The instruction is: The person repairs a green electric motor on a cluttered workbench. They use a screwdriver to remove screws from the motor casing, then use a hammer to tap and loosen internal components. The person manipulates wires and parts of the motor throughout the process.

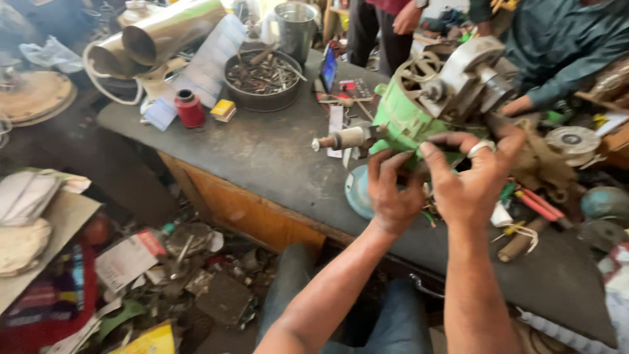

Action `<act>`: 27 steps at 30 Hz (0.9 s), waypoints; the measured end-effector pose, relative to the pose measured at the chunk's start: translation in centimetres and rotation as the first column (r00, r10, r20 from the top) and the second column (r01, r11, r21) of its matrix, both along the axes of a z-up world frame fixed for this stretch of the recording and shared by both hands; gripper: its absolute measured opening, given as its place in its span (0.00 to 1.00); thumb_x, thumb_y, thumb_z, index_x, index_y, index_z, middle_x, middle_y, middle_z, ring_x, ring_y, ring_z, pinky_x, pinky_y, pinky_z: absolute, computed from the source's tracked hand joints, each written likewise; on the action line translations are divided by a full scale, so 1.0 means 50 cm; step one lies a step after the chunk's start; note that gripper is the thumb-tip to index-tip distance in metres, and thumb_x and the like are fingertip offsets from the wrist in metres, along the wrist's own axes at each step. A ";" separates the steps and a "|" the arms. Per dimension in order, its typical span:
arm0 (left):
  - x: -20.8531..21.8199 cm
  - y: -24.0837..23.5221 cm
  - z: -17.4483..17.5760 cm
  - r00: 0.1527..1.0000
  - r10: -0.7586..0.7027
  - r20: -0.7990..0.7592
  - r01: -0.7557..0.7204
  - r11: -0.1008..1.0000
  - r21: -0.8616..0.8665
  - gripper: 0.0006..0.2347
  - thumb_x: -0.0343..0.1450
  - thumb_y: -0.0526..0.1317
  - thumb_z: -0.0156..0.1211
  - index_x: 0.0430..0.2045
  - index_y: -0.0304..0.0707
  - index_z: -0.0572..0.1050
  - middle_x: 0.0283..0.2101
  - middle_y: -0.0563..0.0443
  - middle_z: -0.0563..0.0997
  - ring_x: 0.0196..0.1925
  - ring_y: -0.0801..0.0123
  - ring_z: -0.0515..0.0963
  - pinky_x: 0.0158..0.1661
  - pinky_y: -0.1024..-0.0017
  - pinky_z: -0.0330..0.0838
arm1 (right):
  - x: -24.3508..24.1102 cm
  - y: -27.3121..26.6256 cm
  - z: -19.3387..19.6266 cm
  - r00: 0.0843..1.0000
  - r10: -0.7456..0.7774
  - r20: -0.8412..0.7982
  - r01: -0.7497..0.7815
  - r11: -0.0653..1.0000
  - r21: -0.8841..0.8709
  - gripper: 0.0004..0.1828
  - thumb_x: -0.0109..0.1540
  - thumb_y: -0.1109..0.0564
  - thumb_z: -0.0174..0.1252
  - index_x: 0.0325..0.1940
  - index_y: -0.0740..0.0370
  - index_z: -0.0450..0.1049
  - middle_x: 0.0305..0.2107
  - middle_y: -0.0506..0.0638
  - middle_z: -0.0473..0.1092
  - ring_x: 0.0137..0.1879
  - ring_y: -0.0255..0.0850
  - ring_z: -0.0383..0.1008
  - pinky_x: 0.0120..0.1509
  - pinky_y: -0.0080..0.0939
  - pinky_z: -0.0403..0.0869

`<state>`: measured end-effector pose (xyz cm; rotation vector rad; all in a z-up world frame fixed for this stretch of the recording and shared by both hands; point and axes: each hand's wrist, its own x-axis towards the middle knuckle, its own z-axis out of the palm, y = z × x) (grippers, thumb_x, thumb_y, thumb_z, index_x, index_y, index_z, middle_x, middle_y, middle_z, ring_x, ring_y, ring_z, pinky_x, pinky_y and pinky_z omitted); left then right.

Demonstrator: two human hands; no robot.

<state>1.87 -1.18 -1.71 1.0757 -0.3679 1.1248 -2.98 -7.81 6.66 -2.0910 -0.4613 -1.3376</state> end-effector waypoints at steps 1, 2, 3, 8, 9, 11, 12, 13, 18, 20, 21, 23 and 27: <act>0.001 0.000 0.002 0.997 0.068 0.022 -0.069 0.997 0.020 0.09 0.68 0.30 0.68 0.40 0.32 0.76 0.46 0.37 0.75 0.38 0.55 0.80 0.36 0.67 0.77 | 0.000 -0.004 -0.001 1.000 -0.001 -0.005 0.001 1.000 -0.003 0.09 0.61 0.58 0.76 0.40 0.62 0.82 0.59 0.55 0.58 0.72 0.50 0.62 0.78 0.46 0.63; 0.001 0.000 0.004 0.990 0.131 0.048 -0.133 0.990 0.038 0.08 0.69 0.29 0.67 0.40 0.33 0.76 0.45 0.37 0.75 0.41 0.53 0.80 0.39 0.65 0.77 | 0.000 -0.006 -0.003 1.000 -0.005 -0.008 0.005 1.000 -0.007 0.09 0.61 0.58 0.76 0.40 0.62 0.82 0.59 0.54 0.58 0.71 0.49 0.62 0.79 0.46 0.63; -0.001 0.002 0.004 0.978 0.193 0.076 -0.197 0.979 0.054 0.07 0.70 0.28 0.66 0.39 0.34 0.76 0.45 0.38 0.76 0.44 0.50 0.80 0.42 0.63 0.77 | -0.001 -0.007 -0.003 1.000 -0.010 -0.011 0.010 1.000 -0.011 0.09 0.60 0.59 0.76 0.40 0.62 0.82 0.59 0.54 0.58 0.71 0.49 0.62 0.79 0.46 0.63; -0.010 0.011 0.013 0.999 0.017 0.048 -0.018 1.000 0.012 0.10 0.68 0.29 0.65 0.41 0.32 0.74 0.46 0.37 0.75 0.37 0.55 0.80 0.36 0.67 0.77 | -0.006 0.001 0.001 1.000 -0.006 0.009 0.006 1.000 -0.013 0.10 0.60 0.58 0.76 0.40 0.63 0.81 0.59 0.55 0.57 0.72 0.51 0.60 0.80 0.48 0.62; -0.011 0.010 0.014 0.998 -0.058 0.025 0.058 0.998 -0.025 0.11 0.66 0.30 0.66 0.40 0.32 0.73 0.45 0.36 0.74 0.35 0.56 0.80 0.33 0.68 0.77 | -0.006 0.001 0.001 1.000 -0.007 0.011 0.007 1.000 -0.008 0.11 0.60 0.58 0.76 0.40 0.63 0.81 0.59 0.56 0.56 0.72 0.52 0.60 0.79 0.49 0.62; -0.014 0.008 0.014 0.991 0.114 0.069 -0.118 0.992 0.054 0.09 0.71 0.28 0.63 0.42 0.34 0.76 0.46 0.38 0.76 0.41 0.54 0.80 0.40 0.66 0.77 | -0.007 -0.003 -0.001 1.000 0.001 -0.007 -0.001 1.000 -0.018 0.10 0.61 0.58 0.75 0.40 0.63 0.81 0.59 0.54 0.56 0.72 0.49 0.60 0.79 0.46 0.63; -0.014 0.008 0.015 0.975 0.198 0.099 -0.207 0.974 0.091 0.08 0.73 0.26 0.62 0.44 0.34 0.77 0.46 0.39 0.77 0.44 0.52 0.80 0.44 0.65 0.77 | -0.006 -0.006 -0.003 1.000 0.000 -0.005 0.000 1.000 -0.028 0.09 0.61 0.59 0.75 0.40 0.63 0.81 0.59 0.54 0.56 0.72 0.48 0.60 0.79 0.46 0.63; -0.016 0.007 0.014 0.977 0.192 0.096 -0.200 0.976 0.083 0.09 0.72 0.27 0.63 0.45 0.34 0.77 0.46 0.39 0.76 0.45 0.51 0.80 0.44 0.64 0.77 | -0.005 -0.010 -0.006 1.000 -0.002 -0.004 0.002 0.999 -0.038 0.09 0.62 0.59 0.75 0.40 0.64 0.81 0.60 0.54 0.56 0.73 0.48 0.60 0.79 0.45 0.63; -0.012 0.007 0.018 0.974 0.210 0.081 -0.215 0.975 0.056 0.08 0.71 0.28 0.65 0.42 0.36 0.77 0.46 0.40 0.76 0.44 0.53 0.80 0.43 0.65 0.77 | 0.012 -0.029 -0.024 0.999 -0.026 0.019 0.028 0.994 -0.102 0.10 0.64 0.60 0.75 0.42 0.65 0.81 0.62 0.55 0.56 0.74 0.48 0.59 0.80 0.44 0.62; -0.016 0.004 0.015 0.982 0.178 0.065 -0.182 0.981 0.073 0.09 0.72 0.28 0.65 0.44 0.34 0.77 0.45 0.39 0.76 0.43 0.54 0.80 0.43 0.65 0.77 | 0.015 -0.037 -0.033 0.999 -0.026 0.025 0.029 0.993 -0.111 0.10 0.62 0.60 0.74 0.43 0.66 0.80 0.62 0.55 0.56 0.72 0.47 0.60 0.78 0.43 0.63; -0.019 0.002 0.014 0.986 0.159 0.057 -0.164 0.983 0.081 0.09 0.73 0.28 0.65 0.45 0.33 0.78 0.45 0.39 0.76 0.43 0.55 0.80 0.42 0.66 0.77 | 0.014 -0.041 -0.036 0.999 -0.022 0.026 0.024 0.994 -0.108 0.10 0.62 0.60 0.73 0.43 0.66 0.80 0.62 0.54 0.56 0.72 0.47 0.60 0.78 0.42 0.63; -0.018 0.001 0.013 0.996 -0.067 -0.052 0.065 0.998 -0.025 0.12 0.67 0.30 0.66 0.43 0.34 0.75 0.45 0.40 0.74 0.37 0.58 0.80 0.37 0.67 0.77 | 0.018 -0.044 -0.039 1.000 -0.012 0.025 0.014 0.995 -0.100 0.10 0.61 0.60 0.72 0.43 0.66 0.80 0.62 0.54 0.56 0.71 0.46 0.60 0.77 0.41 0.63; -0.015 0.001 0.010 0.978 0.197 0.067 -0.202 0.976 0.078 0.08 0.73 0.27 0.63 0.45 0.35 0.77 0.43 0.41 0.77 0.44 0.55 0.81 0.44 0.67 0.78 | 0.017 -0.044 -0.043 0.999 -0.043 0.016 0.045 0.992 -0.119 0.08 0.63 0.60 0.71 0.43 0.64 0.80 0.62 0.53 0.56 0.73 0.45 0.59 0.78 0.40 0.63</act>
